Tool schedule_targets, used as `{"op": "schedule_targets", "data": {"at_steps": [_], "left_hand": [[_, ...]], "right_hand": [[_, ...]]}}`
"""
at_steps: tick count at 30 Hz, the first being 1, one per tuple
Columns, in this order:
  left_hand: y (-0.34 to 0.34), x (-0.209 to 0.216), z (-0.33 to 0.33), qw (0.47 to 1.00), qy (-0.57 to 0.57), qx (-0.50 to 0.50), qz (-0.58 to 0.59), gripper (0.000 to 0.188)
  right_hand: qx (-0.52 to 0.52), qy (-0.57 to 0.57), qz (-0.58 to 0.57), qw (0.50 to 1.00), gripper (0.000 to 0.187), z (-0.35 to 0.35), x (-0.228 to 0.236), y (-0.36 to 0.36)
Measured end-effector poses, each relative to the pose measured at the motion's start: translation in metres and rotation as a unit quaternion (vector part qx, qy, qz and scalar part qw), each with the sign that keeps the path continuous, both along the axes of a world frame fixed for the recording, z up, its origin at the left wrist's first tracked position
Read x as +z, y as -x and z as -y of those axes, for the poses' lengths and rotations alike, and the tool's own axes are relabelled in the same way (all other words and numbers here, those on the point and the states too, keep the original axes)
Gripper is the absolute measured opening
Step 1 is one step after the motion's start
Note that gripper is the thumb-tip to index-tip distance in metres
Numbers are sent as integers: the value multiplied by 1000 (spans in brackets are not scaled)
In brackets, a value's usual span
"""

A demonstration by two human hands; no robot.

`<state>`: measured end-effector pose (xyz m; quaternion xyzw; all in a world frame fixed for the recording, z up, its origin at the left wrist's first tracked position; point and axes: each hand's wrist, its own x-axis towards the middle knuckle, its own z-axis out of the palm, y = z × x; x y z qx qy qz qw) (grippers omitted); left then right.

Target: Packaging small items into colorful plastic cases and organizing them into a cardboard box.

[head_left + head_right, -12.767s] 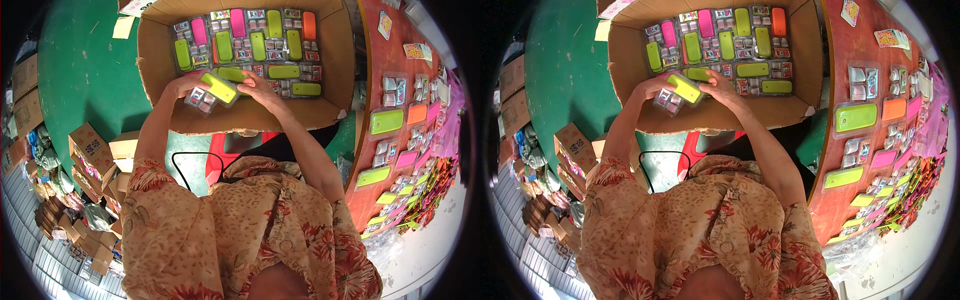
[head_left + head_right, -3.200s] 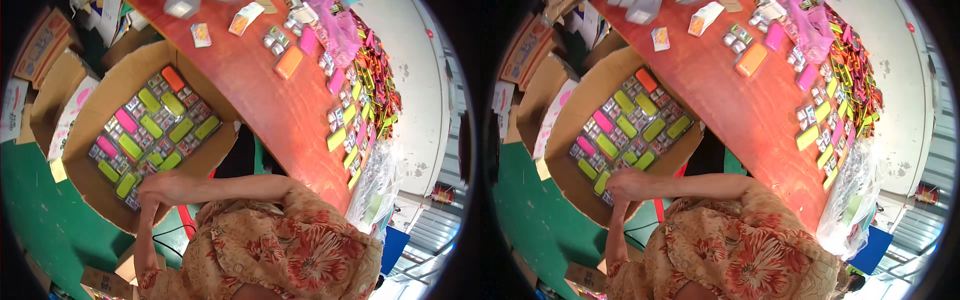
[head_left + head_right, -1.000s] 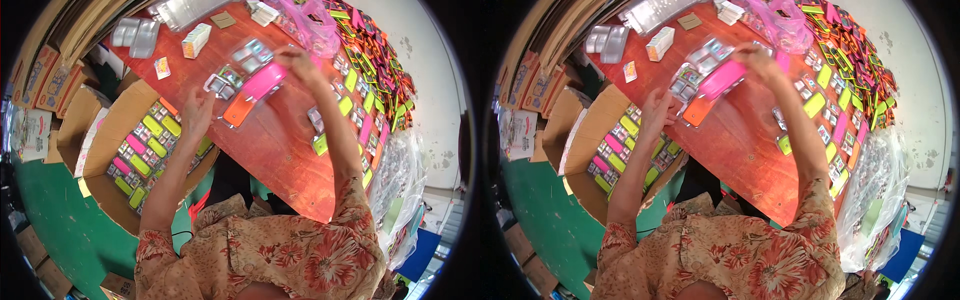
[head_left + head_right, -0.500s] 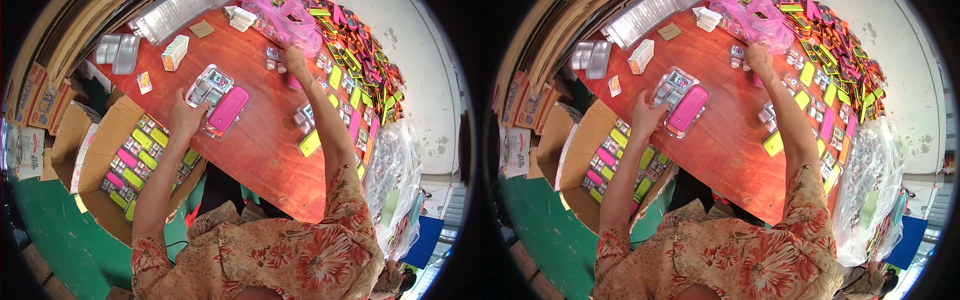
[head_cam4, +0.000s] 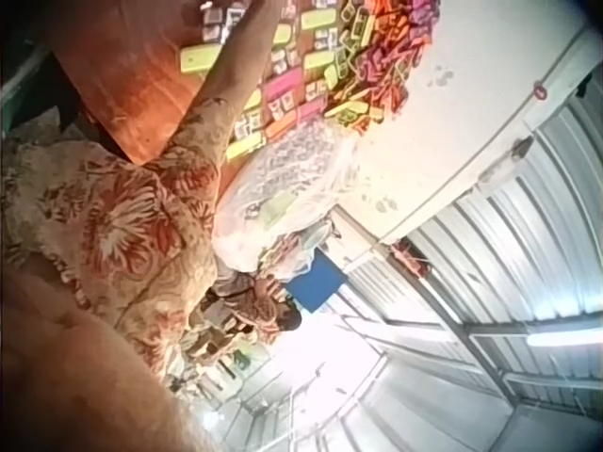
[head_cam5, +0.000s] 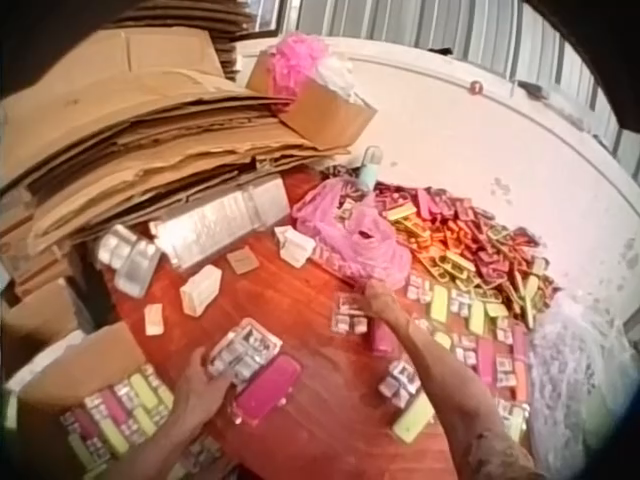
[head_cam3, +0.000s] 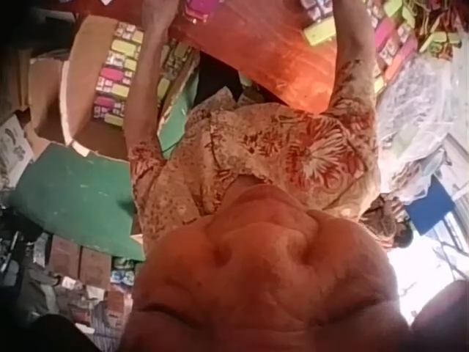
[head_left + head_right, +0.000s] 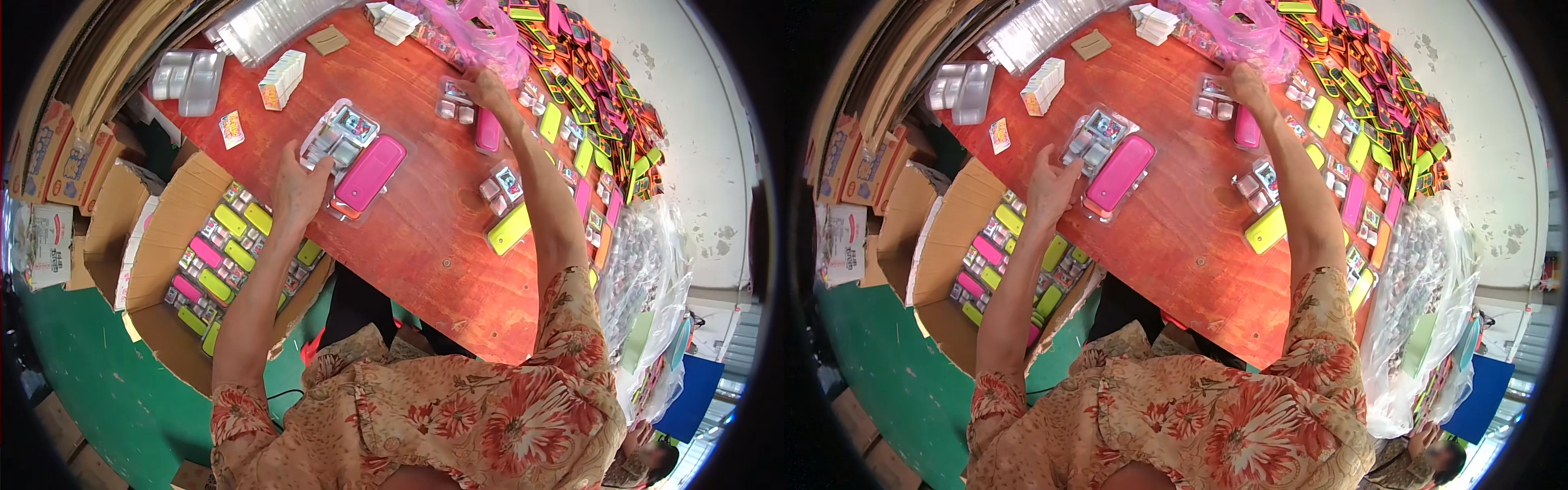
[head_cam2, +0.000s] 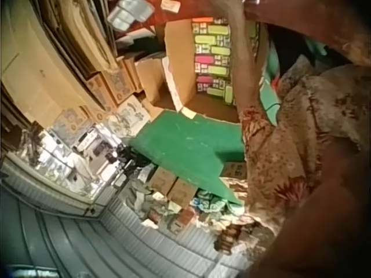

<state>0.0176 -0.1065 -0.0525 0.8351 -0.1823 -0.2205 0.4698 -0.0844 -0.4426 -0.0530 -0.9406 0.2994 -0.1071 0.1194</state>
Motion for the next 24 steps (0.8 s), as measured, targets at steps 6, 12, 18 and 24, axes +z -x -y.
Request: {"op": "schedule_targets", "data": {"at_steps": [6, 12, 18, 24], "left_hand": [[-7, -7, -6, 994, 42, 21, -94, 61], [-2, -13, -2, 990, 96, 85, -63, 43], [19, 30, 4, 993, 17, 73, -88, 59], [24, 16, 11, 986, 72, 130, -76, 62]], "right_hand": [[56, -259, 54, 963, 16, 11, 12, 14], [-20, -348, 133, 928, 27, 64, 16, 38], [-11, -537, 154, 829, 20, 49, 48, 24], [28, -599, 87, 795, 19, -42, 46, -14]]}}
